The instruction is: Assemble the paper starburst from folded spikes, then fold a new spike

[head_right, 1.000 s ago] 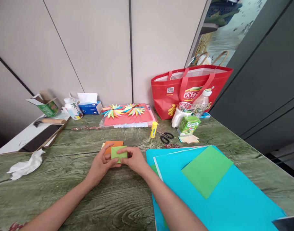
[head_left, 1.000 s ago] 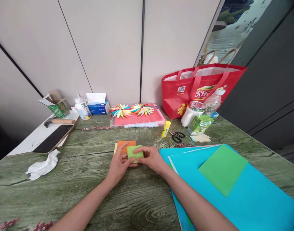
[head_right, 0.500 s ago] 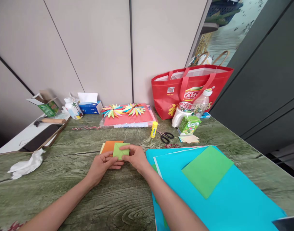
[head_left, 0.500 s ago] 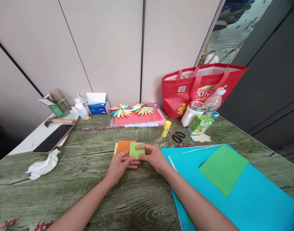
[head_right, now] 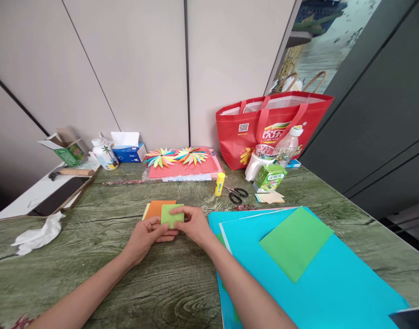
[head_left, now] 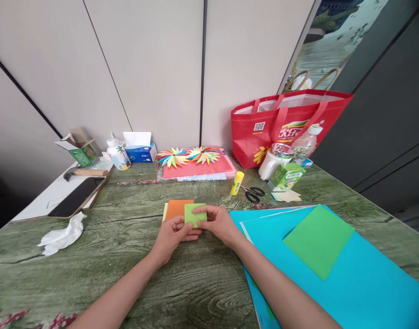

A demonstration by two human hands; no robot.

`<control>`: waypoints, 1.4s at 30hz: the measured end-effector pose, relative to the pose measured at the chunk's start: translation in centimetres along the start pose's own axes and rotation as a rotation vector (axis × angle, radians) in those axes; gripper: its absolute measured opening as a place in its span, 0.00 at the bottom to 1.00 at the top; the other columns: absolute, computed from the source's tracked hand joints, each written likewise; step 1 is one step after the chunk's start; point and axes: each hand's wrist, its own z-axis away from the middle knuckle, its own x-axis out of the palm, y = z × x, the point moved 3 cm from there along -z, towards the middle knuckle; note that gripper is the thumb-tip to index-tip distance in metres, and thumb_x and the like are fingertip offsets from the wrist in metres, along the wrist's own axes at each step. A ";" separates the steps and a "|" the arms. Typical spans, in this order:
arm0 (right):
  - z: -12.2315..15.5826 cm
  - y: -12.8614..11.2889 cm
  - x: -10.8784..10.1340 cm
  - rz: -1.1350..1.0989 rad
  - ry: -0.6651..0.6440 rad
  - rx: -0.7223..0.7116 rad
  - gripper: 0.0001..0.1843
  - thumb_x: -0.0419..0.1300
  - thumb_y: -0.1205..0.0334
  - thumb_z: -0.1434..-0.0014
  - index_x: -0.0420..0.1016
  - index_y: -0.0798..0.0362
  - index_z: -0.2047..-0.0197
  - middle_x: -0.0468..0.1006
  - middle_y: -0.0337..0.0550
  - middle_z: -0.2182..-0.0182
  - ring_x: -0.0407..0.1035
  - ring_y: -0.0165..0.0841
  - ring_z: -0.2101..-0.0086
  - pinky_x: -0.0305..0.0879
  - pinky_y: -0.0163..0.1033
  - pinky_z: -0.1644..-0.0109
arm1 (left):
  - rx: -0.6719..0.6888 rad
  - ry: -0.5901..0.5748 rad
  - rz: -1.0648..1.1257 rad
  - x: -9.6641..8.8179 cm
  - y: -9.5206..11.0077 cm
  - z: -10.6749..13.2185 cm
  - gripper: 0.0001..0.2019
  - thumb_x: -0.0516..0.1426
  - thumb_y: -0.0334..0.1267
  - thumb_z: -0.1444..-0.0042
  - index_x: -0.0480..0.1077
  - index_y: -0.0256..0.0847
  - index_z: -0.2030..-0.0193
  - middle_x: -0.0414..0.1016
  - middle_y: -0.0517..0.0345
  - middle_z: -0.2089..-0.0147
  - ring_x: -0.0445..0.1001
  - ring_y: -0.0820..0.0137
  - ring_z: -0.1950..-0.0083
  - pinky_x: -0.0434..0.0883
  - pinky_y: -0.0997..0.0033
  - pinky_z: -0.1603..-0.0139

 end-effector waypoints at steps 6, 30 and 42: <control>0.0 0.2 0.0 0.118 -0.016 -0.058 0.15 0.61 0.68 0.59 0.76 0.54 0.64 0.77 0.39 0.68 0.69 0.32 0.69 0.65 0.37 0.64 | 0.004 -0.055 0.012 0.2 -0.2 0.0 0.19 0.63 0.42 0.57 0.69 0.32 0.60 0.78 0.46 0.67 0.77 0.60 0.64 0.73 0.61 0.59; -0.1 0.3 0.4 0.155 -0.063 -0.201 0.26 0.50 0.75 0.59 0.71 0.53 0.55 0.74 0.42 0.59 0.71 0.32 0.63 0.69 0.37 0.61 | 0.080 -0.026 0.050 -0.6 -0.5 -0.5 0.16 0.61 0.38 0.53 0.69 0.31 0.58 0.78 0.47 0.63 0.77 0.62 0.61 0.73 0.63 0.57; -0.4 0.6 0.3 -0.025 -0.092 -0.189 0.26 0.51 0.76 0.60 0.68 0.52 0.56 0.76 0.41 0.62 0.71 0.31 0.61 0.66 0.39 0.56 | 0.109 0.084 -0.046 -0.6 0.1 -0.4 0.14 0.59 0.39 0.53 0.67 0.32 0.61 0.78 0.50 0.69 0.77 0.65 0.68 0.75 0.67 0.65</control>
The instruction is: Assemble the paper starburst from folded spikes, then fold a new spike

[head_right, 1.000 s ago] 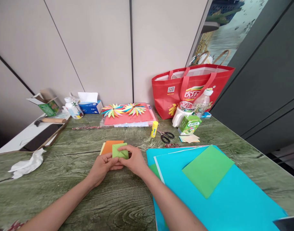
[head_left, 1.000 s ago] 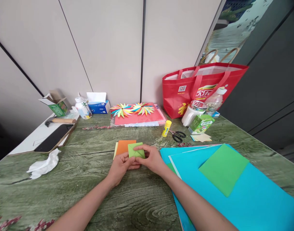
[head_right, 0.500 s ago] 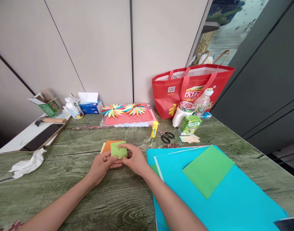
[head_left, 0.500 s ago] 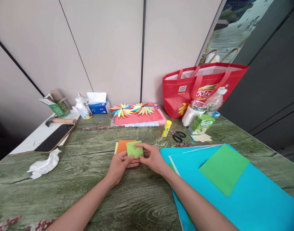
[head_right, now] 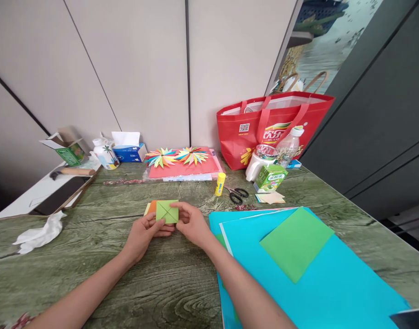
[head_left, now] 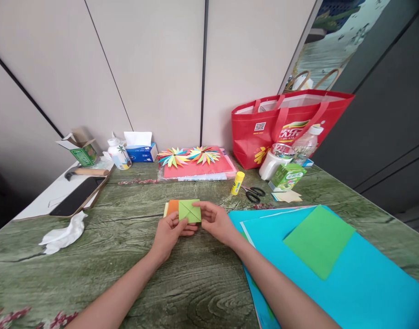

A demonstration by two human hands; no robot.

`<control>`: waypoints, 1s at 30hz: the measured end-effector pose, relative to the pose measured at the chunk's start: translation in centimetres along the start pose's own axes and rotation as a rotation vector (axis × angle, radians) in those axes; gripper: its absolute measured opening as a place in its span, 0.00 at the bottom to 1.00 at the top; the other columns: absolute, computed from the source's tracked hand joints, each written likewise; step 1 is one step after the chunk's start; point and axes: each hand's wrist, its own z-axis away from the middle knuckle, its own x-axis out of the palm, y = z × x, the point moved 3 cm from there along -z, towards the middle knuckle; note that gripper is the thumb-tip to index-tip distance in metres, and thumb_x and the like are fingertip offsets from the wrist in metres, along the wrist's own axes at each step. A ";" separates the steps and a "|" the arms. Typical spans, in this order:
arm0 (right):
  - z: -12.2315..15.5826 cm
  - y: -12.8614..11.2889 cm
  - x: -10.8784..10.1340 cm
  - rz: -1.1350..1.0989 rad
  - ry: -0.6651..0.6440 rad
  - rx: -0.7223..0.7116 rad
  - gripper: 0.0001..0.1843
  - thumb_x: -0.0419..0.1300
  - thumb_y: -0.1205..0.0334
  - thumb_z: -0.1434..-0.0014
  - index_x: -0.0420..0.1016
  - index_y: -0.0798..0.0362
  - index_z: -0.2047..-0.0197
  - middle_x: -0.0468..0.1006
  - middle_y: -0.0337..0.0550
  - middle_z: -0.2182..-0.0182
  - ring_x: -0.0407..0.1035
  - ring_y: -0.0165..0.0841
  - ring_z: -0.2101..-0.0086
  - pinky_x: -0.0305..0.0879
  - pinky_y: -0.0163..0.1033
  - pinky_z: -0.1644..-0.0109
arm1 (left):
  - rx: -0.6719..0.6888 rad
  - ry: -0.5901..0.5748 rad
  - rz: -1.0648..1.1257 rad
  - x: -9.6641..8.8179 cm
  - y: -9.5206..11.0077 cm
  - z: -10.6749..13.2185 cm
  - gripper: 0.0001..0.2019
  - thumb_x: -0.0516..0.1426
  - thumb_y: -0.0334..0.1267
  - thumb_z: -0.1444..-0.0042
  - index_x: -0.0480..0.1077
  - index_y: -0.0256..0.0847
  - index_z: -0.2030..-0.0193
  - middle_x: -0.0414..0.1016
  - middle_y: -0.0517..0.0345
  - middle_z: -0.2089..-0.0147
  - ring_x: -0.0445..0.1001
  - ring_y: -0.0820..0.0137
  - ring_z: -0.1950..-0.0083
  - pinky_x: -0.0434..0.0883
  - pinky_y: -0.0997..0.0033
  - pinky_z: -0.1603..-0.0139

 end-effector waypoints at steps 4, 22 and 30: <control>-0.1 -0.4 -0.5 -0.007 0.101 0.001 0.17 0.55 0.70 0.55 0.69 0.52 0.60 0.76 0.41 0.63 0.71 0.32 0.62 0.67 0.39 0.57 | 0.021 0.006 -0.098 0.0 0.1 0.1 0.13 0.58 0.39 0.53 0.68 0.32 0.64 0.77 0.51 0.72 0.76 0.68 0.73 0.74 0.71 0.72; 0.2 -0.2 0.0 0.053 0.144 0.086 0.10 0.62 0.61 0.57 0.72 0.54 0.68 0.75 0.39 0.72 0.69 0.30 0.71 0.67 0.36 0.66 | 0.140 0.130 -0.034 -0.4 0.2 -0.2 0.13 0.63 0.38 0.60 0.71 0.38 0.64 0.75 0.61 0.73 0.73 0.73 0.74 0.74 0.73 0.72; 0.2 0.0 0.0 -0.017 0.146 0.111 0.12 0.64 0.64 0.60 0.74 0.54 0.67 0.75 0.38 0.73 0.68 0.29 0.72 0.66 0.36 0.66 | 0.129 0.185 -0.106 -0.6 0.2 0.0 0.11 0.63 0.37 0.60 0.74 0.38 0.67 0.73 0.64 0.80 0.72 0.72 0.77 0.74 0.72 0.72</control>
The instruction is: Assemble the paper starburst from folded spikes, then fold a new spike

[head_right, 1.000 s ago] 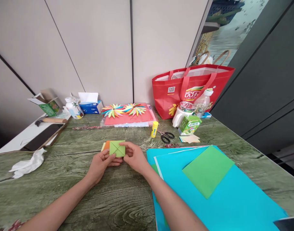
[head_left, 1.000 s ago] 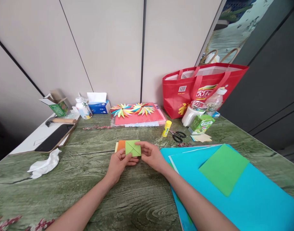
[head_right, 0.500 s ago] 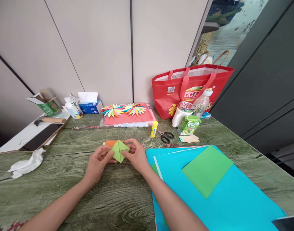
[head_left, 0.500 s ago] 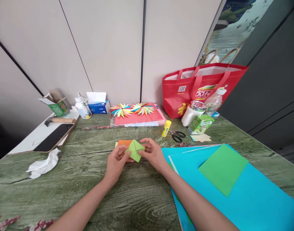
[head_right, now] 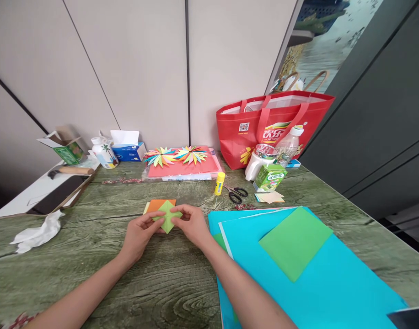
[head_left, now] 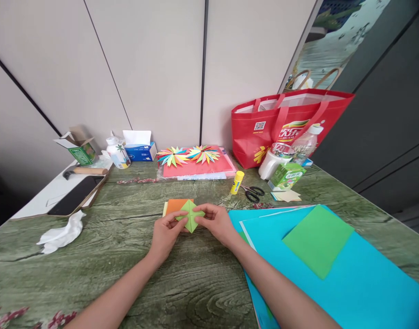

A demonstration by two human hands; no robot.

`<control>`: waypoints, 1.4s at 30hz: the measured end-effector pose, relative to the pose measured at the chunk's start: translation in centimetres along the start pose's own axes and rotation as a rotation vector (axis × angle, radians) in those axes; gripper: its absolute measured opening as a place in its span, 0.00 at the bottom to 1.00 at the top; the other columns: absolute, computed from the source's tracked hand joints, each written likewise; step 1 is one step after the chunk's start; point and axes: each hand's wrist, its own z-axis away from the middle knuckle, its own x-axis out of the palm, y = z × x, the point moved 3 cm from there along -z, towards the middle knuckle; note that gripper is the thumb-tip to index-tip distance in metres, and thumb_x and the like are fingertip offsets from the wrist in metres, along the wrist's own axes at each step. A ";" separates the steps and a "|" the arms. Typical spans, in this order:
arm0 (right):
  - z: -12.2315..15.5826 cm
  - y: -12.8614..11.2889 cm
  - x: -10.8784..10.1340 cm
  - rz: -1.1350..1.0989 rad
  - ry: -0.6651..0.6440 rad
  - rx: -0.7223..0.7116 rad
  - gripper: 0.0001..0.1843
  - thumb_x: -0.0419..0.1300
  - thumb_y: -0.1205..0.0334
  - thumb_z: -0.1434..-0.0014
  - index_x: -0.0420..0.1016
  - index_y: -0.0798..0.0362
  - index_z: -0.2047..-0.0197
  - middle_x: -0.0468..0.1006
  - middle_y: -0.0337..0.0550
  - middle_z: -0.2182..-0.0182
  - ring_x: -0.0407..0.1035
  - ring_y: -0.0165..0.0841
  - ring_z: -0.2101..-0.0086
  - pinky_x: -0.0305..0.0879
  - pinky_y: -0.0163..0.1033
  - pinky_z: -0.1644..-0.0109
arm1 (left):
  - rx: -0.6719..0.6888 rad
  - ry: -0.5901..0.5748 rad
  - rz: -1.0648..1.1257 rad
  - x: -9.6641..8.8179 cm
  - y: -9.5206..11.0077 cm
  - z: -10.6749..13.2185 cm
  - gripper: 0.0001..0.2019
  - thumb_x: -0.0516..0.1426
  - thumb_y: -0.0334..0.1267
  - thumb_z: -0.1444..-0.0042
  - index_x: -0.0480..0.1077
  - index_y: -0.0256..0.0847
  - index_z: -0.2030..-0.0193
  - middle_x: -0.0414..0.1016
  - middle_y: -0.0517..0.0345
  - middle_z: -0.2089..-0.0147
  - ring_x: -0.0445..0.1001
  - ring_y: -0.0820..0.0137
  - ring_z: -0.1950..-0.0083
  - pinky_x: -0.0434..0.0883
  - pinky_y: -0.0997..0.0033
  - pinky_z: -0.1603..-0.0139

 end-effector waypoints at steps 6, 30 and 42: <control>0.0 -0.1 -0.1 0.046 0.031 -0.013 0.11 0.63 0.64 0.60 0.75 0.54 0.68 0.74 0.37 0.76 0.66 0.27 0.75 0.65 0.34 0.70 | 0.003 0.021 -0.022 0.0 0.2 0.1 0.11 0.64 0.39 0.62 0.74 0.38 0.69 0.76 0.62 0.78 0.73 0.70 0.78 0.74 0.70 0.72; 0.1 -0.3 -0.1 -0.011 0.039 0.021 0.11 0.65 0.62 0.61 0.75 0.54 0.70 0.73 0.35 0.79 0.65 0.27 0.77 0.68 0.35 0.72 | 0.004 0.000 -0.033 -0.1 0.0 0.1 0.11 0.63 0.38 0.61 0.75 0.39 0.67 0.76 0.61 0.78 0.74 0.70 0.78 0.73 0.72 0.73; 0.1 -0.4 0.0 -0.011 0.039 0.032 0.12 0.65 0.61 0.61 0.74 0.54 0.69 0.73 0.35 0.79 0.66 0.27 0.78 0.68 0.36 0.72 | -0.020 0.011 -0.027 0.0 0.3 0.3 0.13 0.64 0.38 0.63 0.74 0.37 0.68 0.76 0.61 0.79 0.74 0.69 0.79 0.73 0.72 0.74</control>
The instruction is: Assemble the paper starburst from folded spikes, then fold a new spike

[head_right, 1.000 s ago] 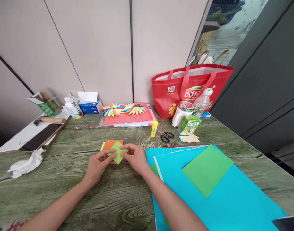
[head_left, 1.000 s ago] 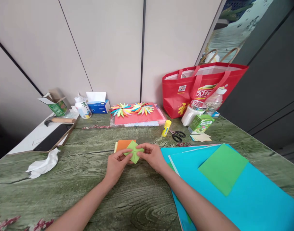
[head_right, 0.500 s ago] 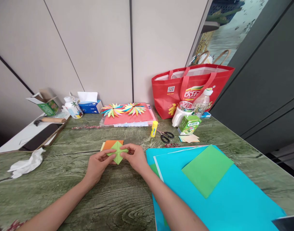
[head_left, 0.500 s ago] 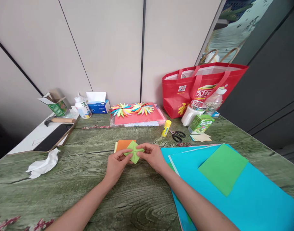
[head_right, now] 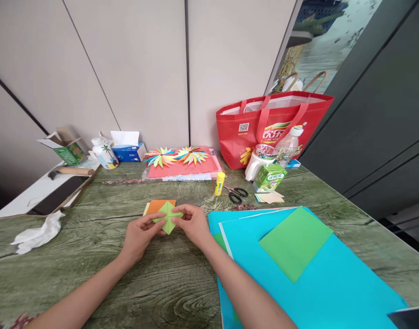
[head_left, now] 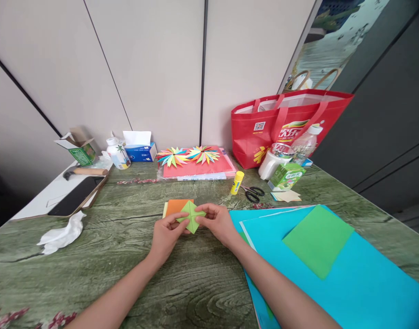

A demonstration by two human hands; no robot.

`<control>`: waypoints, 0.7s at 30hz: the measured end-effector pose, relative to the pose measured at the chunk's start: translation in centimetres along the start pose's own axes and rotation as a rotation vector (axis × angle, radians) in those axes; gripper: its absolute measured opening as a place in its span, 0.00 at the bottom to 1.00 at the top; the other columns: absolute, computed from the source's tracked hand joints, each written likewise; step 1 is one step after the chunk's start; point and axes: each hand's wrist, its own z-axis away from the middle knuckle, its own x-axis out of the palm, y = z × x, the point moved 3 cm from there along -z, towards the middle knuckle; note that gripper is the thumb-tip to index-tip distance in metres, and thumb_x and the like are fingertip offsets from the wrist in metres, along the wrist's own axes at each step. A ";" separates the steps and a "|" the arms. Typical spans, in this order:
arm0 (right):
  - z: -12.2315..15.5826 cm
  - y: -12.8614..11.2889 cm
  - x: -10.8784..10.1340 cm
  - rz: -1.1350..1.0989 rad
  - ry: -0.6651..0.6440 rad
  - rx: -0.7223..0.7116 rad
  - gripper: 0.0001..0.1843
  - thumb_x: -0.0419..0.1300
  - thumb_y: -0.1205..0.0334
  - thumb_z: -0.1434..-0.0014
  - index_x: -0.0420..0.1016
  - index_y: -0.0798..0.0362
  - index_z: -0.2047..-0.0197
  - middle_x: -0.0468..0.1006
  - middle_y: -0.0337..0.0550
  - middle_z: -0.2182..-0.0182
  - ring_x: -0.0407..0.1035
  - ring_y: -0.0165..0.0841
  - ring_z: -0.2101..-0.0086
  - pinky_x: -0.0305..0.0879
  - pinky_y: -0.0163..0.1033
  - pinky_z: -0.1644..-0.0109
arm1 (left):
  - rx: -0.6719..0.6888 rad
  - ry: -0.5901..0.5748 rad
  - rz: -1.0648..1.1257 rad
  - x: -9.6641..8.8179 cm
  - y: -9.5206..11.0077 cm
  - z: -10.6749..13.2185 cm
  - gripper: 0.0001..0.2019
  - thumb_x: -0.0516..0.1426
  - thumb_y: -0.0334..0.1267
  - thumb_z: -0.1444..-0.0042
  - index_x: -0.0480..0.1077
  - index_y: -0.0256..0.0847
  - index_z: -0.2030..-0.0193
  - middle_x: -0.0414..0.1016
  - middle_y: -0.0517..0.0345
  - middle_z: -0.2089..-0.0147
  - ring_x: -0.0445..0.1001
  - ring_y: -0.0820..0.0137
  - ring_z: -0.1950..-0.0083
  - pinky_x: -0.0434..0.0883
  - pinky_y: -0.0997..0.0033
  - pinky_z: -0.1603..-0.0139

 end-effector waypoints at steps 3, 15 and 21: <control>0.0 0.0 0.0 0.002 -0.002 0.000 0.12 0.65 0.61 0.61 0.73 0.54 0.69 0.73 0.35 0.79 0.66 0.28 0.78 0.68 0.36 0.72 | 0.000 -0.001 -0.001 0.0 0.0 0.0 0.13 0.64 0.38 0.63 0.74 0.37 0.67 0.76 0.60 0.79 0.74 0.69 0.79 0.72 0.73 0.74; 0.0 -0.1 0.0 0.008 0.009 -0.013 0.11 0.64 0.63 0.61 0.73 0.54 0.70 0.72 0.34 0.80 0.65 0.27 0.78 0.68 0.35 0.72 | -0.001 -0.004 -0.004 0.1 -0.2 0.0 0.12 0.64 0.37 0.62 0.74 0.38 0.68 0.75 0.61 0.81 0.74 0.70 0.79 0.70 0.75 0.75; -0.1 0.2 -0.1 0.032 0.015 -0.025 0.10 0.64 0.63 0.60 0.72 0.54 0.71 0.70 0.33 0.81 0.63 0.26 0.80 0.66 0.35 0.74 | 0.000 -0.014 0.004 0.1 0.0 0.1 0.12 0.64 0.37 0.62 0.74 0.38 0.67 0.76 0.62 0.80 0.74 0.70 0.79 0.72 0.74 0.74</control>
